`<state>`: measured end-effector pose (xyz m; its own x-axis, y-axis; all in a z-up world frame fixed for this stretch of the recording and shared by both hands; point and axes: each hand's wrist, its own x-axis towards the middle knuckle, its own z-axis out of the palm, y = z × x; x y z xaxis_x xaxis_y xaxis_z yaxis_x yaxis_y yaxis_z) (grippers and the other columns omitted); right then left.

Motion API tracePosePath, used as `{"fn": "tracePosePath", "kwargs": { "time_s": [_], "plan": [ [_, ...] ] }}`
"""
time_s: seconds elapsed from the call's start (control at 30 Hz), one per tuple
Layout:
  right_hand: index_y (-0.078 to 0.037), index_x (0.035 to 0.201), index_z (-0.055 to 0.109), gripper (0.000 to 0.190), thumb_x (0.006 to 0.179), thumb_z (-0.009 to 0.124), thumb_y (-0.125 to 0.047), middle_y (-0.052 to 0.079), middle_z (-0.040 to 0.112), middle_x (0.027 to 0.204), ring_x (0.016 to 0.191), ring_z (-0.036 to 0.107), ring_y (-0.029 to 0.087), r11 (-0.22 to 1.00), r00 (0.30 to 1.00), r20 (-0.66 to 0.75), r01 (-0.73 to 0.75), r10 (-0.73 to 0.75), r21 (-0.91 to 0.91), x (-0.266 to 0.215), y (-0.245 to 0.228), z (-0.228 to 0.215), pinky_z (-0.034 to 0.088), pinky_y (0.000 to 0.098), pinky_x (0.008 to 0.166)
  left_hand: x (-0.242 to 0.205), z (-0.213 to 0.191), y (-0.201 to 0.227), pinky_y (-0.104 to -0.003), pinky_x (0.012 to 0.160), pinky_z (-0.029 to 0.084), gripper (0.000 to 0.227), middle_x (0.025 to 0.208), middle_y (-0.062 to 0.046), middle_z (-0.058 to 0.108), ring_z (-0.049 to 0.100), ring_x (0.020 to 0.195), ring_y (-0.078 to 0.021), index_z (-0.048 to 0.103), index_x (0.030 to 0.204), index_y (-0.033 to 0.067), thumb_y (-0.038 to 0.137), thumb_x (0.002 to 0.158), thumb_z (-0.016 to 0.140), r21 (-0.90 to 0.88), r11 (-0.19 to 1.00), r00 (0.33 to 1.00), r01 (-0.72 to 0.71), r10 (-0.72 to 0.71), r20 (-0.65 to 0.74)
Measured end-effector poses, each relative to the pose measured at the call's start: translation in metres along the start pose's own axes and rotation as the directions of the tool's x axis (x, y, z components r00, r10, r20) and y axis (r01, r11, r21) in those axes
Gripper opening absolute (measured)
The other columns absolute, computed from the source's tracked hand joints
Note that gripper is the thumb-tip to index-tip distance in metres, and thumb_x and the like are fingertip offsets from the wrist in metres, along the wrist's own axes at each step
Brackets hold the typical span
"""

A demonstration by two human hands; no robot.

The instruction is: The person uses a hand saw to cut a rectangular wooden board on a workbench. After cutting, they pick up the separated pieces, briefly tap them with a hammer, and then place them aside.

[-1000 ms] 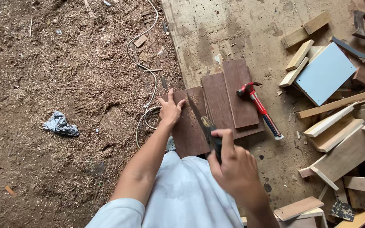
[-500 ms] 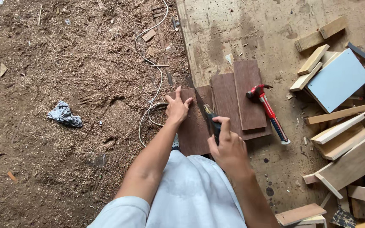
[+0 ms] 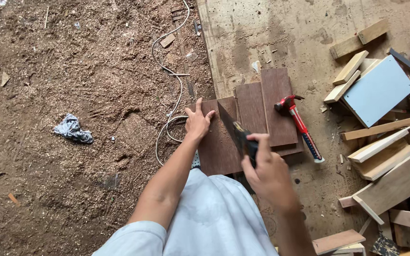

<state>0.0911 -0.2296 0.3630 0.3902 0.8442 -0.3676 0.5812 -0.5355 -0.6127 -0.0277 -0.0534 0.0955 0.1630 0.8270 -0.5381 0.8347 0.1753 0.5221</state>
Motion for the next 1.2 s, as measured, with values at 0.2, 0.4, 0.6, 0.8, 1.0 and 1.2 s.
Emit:
{"fn": "tracePosePath", "kwargs": {
  "time_s": [0.2,0.4,0.6,0.8,1.0,1.2],
  "plan": [
    [-0.011,0.127,0.04,0.042,0.092,0.064,-0.01,0.022,0.069,0.079,0.071,0.07,0.044,0.965,0.954,-0.238,0.221,-0.185,0.138,0.026,0.069,0.098,0.051,0.0528,0.061,0.005,0.003,-0.006,-0.054,0.091,0.053,0.076,0.137,-0.024,0.038,0.065,0.106,-0.0464,0.03,0.154,0.0376,0.057,0.091,0.067,0.008,0.999,0.999,-0.036,0.037,-0.034],
    [-0.01,0.124,0.044,0.04,0.09,0.065,-0.008,0.018,0.068,0.069,0.061,0.072,0.035,0.978,0.968,-0.203,0.173,-0.146,0.119,-0.028,0.079,0.088,0.052,0.0474,0.053,-0.007,0.007,-0.013,-0.053,0.088,0.055,0.075,0.139,-0.025,0.036,0.066,0.104,-0.0461,0.031,0.154,0.0373,0.058,0.091,0.066,-0.001,0.999,0.997,-0.037,0.037,-0.063],
    [-0.01,0.124,0.042,0.042,0.088,0.065,-0.008,0.016,0.067,0.066,0.054,0.073,0.029,0.993,0.994,-0.088,0.066,-0.058,0.1,-0.076,0.061,0.045,0.053,0.0447,0.046,-0.018,0.007,-0.019,-0.053,0.087,0.057,0.072,0.137,-0.026,0.037,0.067,0.102,-0.0469,0.032,0.154,0.0372,0.056,0.093,0.064,-0.019,0.999,0.999,-0.033,0.033,-0.025],
    [-0.009,0.125,0.041,0.044,0.088,0.066,-0.008,0.017,0.066,0.064,0.053,0.072,0.031,0.987,0.986,-0.056,0.16,-0.16,-0.003,-0.087,0.053,0.06,0.054,0.0441,0.048,-0.03,0.01,-0.032,-0.054,0.087,0.056,0.072,0.129,-0.025,0.04,0.067,0.097,-0.0461,0.033,0.154,0.036,0.057,0.093,0.065,-0.023,0.995,0.994,-0.097,0.096,-0.044],
    [-0.008,0.123,0.044,0.042,0.087,0.065,-0.006,0.017,0.066,0.063,0.053,0.072,0.031,0.979,0.974,-0.126,0.196,-0.189,0.053,-0.079,0.058,0.064,0.054,0.0444,0.048,-0.03,0.01,-0.032,-0.054,0.084,0.055,0.07,0.129,-0.025,0.038,0.067,0.094,-0.0468,0.034,0.153,0.0369,0.057,0.093,0.065,-0.013,0.996,0.995,-0.085,0.084,-0.062],
    [-0.008,0.124,0.042,0.038,0.092,0.062,-0.007,0.015,0.068,0.068,0.055,0.072,0.029,0.979,0.987,-0.145,0.089,-0.062,0.184,-0.027,0.081,0.078,0.053,0.0425,0.043,-0.031,0.015,-0.026,-0.054,0.083,0.056,0.068,0.126,-0.024,0.041,0.068,0.093,-0.0446,0.035,0.153,0.0365,0.056,0.094,0.064,-0.015,0.997,0.994,-0.072,0.07,-0.086]
  ]
}}
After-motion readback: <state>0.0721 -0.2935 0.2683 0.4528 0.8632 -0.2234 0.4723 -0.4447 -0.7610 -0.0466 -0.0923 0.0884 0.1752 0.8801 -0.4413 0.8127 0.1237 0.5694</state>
